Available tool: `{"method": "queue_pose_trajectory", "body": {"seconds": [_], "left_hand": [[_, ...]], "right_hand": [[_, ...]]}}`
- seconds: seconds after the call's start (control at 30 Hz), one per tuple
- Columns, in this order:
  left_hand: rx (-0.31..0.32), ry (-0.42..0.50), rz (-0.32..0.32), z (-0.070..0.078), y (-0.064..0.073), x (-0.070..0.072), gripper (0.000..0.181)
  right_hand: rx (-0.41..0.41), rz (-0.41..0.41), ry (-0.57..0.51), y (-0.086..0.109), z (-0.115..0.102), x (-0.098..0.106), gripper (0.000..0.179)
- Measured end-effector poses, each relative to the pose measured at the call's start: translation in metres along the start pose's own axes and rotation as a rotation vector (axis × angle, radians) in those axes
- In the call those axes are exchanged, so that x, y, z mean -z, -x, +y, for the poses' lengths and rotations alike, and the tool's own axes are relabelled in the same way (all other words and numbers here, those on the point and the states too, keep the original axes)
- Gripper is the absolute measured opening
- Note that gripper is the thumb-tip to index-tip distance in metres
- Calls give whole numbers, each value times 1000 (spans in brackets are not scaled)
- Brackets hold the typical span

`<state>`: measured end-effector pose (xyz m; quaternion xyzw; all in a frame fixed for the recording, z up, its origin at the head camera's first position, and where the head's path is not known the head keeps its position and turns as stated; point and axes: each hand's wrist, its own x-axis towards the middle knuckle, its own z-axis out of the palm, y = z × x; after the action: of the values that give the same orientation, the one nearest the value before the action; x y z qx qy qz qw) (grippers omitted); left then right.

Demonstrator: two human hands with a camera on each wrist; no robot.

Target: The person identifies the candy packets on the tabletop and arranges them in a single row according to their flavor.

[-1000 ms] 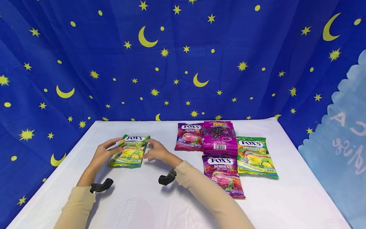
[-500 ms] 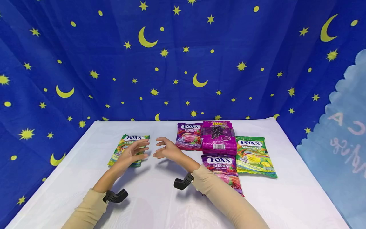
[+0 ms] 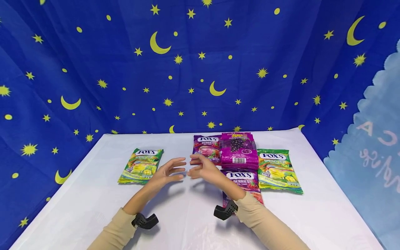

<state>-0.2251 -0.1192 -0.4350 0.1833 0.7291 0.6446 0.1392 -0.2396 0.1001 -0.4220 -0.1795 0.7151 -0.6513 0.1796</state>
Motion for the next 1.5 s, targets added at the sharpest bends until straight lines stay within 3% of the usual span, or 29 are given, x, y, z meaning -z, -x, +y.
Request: {"method": "queue_pose_trajectory", "body": {"seconds": [0.47, 0.7, 1.03, 1.33, 1.5], "left_hand": [[-20, 147, -137, -2, -25, -46, 60], [-23, 149, -176, 2, -35, -68, 56], [-44, 140, -229, 12, -50, -93, 55], [-59, 164, -301, 11, -58, -116, 54], [-52, 121, -336, 14, -62, -129, 52]], "right_hand": [[-31, 62, 57, 65, 8, 66, 69], [-35, 117, 113, 89, 10, 93, 66], [-71, 109, 216, 106, -3, 130, 69], [-95, 160, 256, 115, -8, 150, 72], [-84, 160, 270, 119, -10, 160, 73]]}}
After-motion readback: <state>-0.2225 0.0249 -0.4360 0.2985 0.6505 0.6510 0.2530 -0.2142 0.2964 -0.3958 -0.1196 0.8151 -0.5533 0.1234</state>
